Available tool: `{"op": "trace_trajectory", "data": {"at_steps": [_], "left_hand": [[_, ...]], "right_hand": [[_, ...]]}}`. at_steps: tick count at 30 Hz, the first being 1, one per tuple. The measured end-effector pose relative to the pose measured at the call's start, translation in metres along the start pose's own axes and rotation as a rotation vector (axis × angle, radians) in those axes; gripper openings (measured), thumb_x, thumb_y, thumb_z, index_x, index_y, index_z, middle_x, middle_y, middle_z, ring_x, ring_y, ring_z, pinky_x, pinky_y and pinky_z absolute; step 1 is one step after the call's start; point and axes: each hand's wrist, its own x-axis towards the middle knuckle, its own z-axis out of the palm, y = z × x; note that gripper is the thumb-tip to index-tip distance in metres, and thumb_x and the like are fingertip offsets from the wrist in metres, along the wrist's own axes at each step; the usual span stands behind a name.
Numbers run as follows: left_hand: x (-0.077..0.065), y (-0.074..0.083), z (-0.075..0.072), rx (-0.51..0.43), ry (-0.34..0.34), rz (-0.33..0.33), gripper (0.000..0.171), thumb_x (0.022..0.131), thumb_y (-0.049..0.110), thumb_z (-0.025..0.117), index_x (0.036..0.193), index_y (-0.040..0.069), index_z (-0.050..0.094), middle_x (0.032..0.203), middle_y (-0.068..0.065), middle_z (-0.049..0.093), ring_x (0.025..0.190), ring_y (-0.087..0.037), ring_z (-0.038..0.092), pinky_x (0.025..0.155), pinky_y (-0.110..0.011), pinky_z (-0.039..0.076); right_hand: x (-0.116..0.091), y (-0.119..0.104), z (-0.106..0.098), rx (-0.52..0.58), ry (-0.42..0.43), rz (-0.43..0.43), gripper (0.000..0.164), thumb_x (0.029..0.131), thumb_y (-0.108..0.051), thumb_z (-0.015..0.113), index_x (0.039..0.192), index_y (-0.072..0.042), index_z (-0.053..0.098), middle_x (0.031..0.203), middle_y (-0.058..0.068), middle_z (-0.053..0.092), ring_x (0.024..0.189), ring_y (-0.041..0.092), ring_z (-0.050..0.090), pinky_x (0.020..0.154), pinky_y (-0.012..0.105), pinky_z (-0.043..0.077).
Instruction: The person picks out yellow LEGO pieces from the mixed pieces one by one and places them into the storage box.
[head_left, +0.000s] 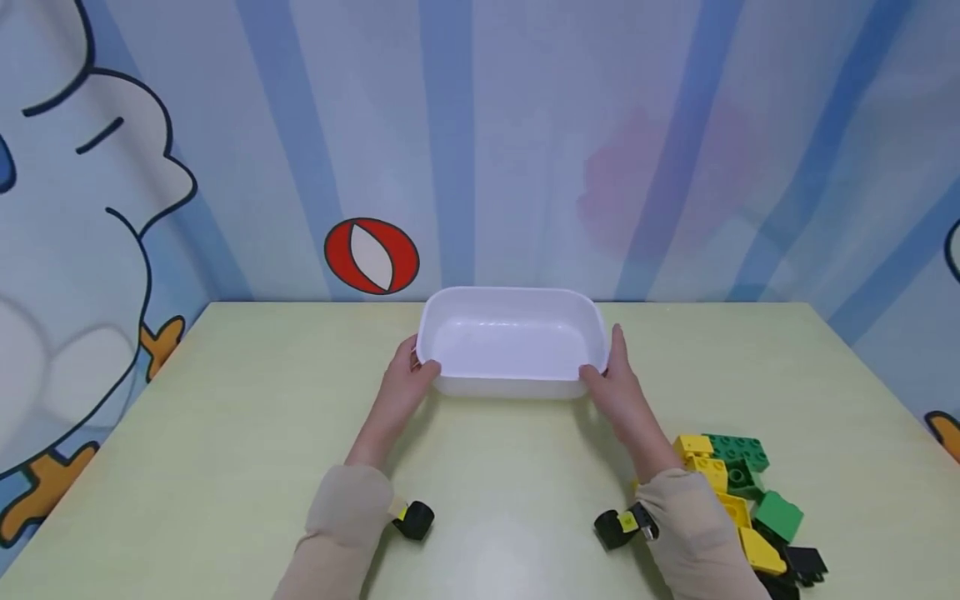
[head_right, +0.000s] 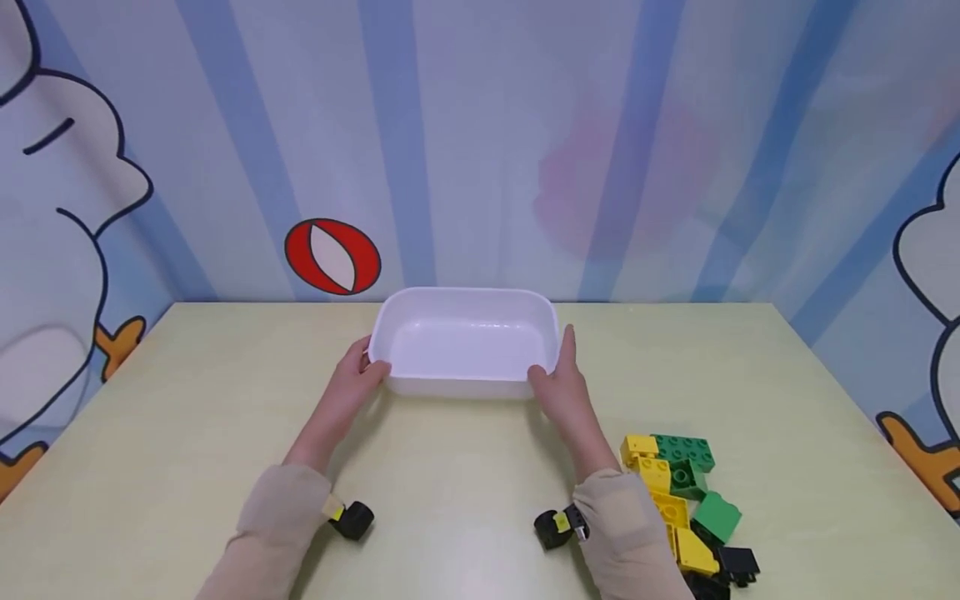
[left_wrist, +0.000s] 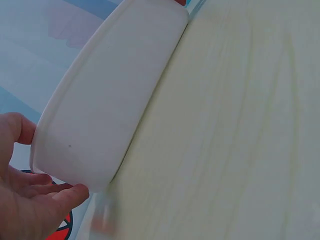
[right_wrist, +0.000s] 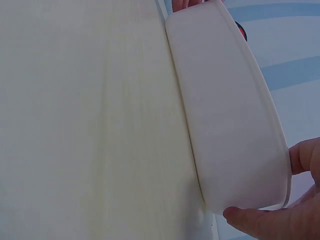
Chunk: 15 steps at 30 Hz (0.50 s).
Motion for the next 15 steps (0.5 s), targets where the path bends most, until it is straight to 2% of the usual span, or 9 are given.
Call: {"op": "trace_trajectory", "data": {"at_steps": [2,5,11,15], "left_hand": [[0.0,-0.004,-0.001,0.035,-0.002,-0.025,0.061,0.084,0.025,0.047,0.139,0.015,0.022,0.143,-0.011,0.032,0.124,-0.027,0.035,0.096,-0.042,0.037],[-0.001,-0.01,-0.001,0.069,-0.011,-0.053,0.065,0.084,0.029,0.048,0.141,0.019,0.018,0.145,-0.009,0.03,0.125,-0.028,0.034,0.095,-0.044,0.038],[-0.007,-0.021,-0.003,0.074,-0.004,-0.007,0.062,0.085,0.027,0.047,0.141,0.02,0.022,0.144,-0.006,0.032,0.122,-0.024,0.038,0.092,-0.039,0.041],[-0.006,-0.019,-0.006,0.071,0.022,0.041,0.059,0.083,0.022,0.047,0.139,0.019,0.028,0.141,-0.006,0.038,0.117,-0.022,0.043,0.09,-0.037,0.043]], "right_hand": [[0.0,0.002,0.001,-0.049,-0.019,0.004,0.068,0.09,-0.021,0.037,0.14,-0.015,-0.009,0.151,0.017,0.001,0.133,0.033,0.007,0.106,0.049,0.014],[0.0,0.007,0.001,-0.106,-0.038,-0.008,0.065,0.09,-0.023,0.036,0.141,-0.012,-0.003,0.15,0.018,0.006,0.133,0.034,0.009,0.105,0.05,0.016],[-0.001,0.014,0.004,-0.132,-0.051,0.002,0.067,0.089,-0.023,0.039,0.142,-0.011,-0.001,0.149,0.019,0.011,0.132,0.036,0.016,0.103,0.052,0.022],[0.0,0.014,0.006,-0.121,-0.036,-0.027,0.068,0.088,-0.022,0.041,0.142,-0.01,0.001,0.149,0.02,0.014,0.13,0.036,0.02,0.102,0.051,0.025]]}}
